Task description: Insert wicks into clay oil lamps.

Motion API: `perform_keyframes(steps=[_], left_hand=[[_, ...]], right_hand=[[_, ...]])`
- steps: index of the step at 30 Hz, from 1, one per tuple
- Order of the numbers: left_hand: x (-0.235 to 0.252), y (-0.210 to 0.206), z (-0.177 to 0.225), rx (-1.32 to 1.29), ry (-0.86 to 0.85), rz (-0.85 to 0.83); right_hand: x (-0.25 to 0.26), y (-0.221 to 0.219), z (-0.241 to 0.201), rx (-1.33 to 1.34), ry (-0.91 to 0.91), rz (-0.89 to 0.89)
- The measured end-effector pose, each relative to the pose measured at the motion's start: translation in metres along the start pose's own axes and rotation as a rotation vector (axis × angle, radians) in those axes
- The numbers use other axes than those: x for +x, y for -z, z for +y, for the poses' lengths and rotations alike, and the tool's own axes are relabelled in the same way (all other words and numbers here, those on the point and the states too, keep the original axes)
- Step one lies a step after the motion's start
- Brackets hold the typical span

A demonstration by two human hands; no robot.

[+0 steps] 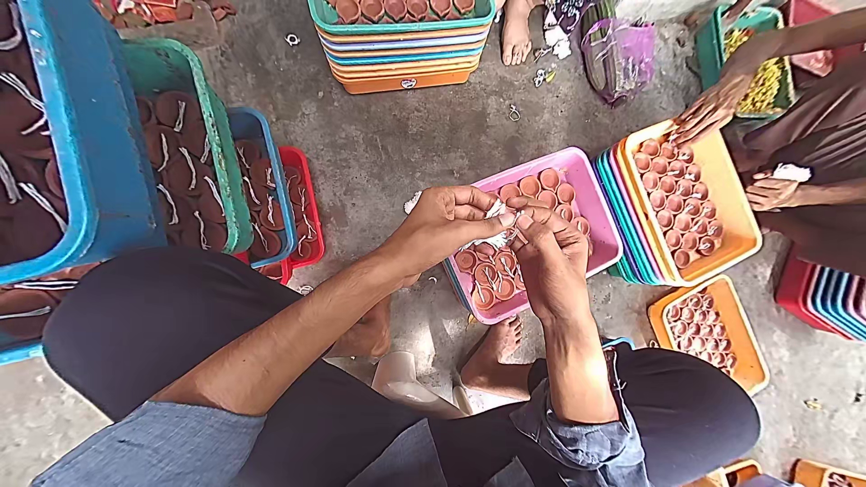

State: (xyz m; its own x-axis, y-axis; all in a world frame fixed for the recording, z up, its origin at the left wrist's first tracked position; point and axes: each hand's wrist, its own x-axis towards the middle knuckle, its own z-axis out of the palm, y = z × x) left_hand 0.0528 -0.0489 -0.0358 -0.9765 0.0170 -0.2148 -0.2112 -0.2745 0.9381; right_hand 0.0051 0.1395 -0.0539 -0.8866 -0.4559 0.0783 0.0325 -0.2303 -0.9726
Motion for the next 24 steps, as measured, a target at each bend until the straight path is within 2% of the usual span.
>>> perform_keyframes(steps=[7, 15, 20, 24], left_hand=[[0.000, 0.000, -0.003, 0.036, -0.084, 0.049], [0.002, 0.000, -0.015, 0.185, -0.326, 0.064], [0.001, -0.004, -0.011, 0.030, -0.119, 0.046], [0.002, 0.001, -0.007, 0.009, -0.069, 0.075]], right_hand=[[-0.002, -0.004, 0.001, -0.027, 0.062, 0.034], [-0.005, -0.008, -0.003, -0.081, 0.066, 0.102], [-0.004, -0.009, -0.004, -0.027, 0.009, 0.105], [-0.002, -0.004, -0.009, 0.041, -0.036, 0.143]])
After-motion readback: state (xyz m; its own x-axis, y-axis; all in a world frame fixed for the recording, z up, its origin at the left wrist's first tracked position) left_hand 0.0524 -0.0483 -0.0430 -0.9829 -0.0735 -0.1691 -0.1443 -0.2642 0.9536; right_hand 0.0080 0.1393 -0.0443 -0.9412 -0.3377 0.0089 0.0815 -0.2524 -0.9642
